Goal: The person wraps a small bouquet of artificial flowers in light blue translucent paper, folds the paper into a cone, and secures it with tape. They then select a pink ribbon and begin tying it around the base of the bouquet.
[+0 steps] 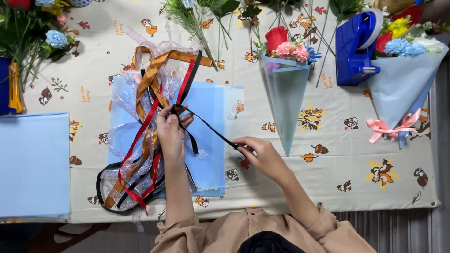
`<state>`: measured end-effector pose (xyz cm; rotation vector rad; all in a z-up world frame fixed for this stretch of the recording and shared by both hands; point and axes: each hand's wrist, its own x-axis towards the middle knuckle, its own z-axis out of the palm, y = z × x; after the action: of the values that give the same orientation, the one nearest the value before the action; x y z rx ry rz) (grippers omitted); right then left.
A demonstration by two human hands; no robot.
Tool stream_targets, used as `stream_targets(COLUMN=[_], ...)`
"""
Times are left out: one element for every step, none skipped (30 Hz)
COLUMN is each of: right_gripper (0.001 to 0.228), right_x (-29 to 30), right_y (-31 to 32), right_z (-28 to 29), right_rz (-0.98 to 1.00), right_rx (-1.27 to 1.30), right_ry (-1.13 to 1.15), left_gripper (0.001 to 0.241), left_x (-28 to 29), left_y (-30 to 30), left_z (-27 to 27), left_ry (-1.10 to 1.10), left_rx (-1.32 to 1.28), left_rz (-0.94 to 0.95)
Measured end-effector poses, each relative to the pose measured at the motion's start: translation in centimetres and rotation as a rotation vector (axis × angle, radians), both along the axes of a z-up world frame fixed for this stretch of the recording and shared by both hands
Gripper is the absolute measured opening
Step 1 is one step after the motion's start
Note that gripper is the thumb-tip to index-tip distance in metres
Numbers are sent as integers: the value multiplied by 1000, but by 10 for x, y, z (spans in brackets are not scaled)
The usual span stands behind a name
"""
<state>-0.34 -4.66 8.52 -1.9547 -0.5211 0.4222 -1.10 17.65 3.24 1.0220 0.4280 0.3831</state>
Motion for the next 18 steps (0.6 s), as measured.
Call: stream_targets(right_gripper=[18, 20, 20, 31, 44, 44, 43, 43, 43, 34, 25, 25, 34, 44, 44, 25, 8, 8], right_x=[-1, -2, -4, -4, -5, -7, -9, -12, -17, -22, -27, -29, -31, -33, -33, -31, -30, -27], right_y=[8, 15, 22, 29, 36, 44, 52, 60, 68, 77, 85, 91, 97, 103, 105, 106, 107, 104], right_z=[-6, -12, -9, -6, -3, -6, -9, -13, -27, -41, -56, -67, -79, -91, -93, -94, -96, -88], right_rz=[-9, -21, -15, 41, 97, 99, 97, 97, 100, 96, 92, 94, 132, 171, 175, 134, 94, 96], right_rx=[4, 7, 4, 14, 24, 21, 12, 5, 4, -76, -157, -155, -249, -341, -339, -299, -260, -260], right_ry=[-18, -33, -30, -128, -226, -226, -322, -417, -416, -489, -562, -558, -557, -556, -554, -566, -577, -576], left_gripper=[19, 20, 20, 23, 26, 26, 25, 25, 25, 26, 28, 28, 30, 31, 31, 34, 36, 36], left_x=[1, 2, 2, 3, 4, 3, 2, 1, -2, -5, -7, -10, -13, -15, -20, -23, -27, -30], left_y=[4, 8, 14, 20, 26, 30, 34, 38, 42, 46, 49, 53, 56, 59, 59, 59, 58, 58], left_z=[9, 19, 22, 25, 28, 31, 34, 37, 36, 36, 36, 35, 35, 34, 37, 40, 42, 41], left_ry=[-12, -20, -16, -85, -153, -153, -167, -180, -178, -192, -207, -203, -122, -41, -38, 87, 214, 217], left_rx=[68, 136, 133, 139, 145, 142, 220, 301, 300, 350, 400, 401, 555, 707, 709, 830, 949, 948], left_rz=[28, 52, 58, 53, 48, 50, 56, 63, 66, 92, 119, 120, 160, 199, 202, 236, 270, 270])
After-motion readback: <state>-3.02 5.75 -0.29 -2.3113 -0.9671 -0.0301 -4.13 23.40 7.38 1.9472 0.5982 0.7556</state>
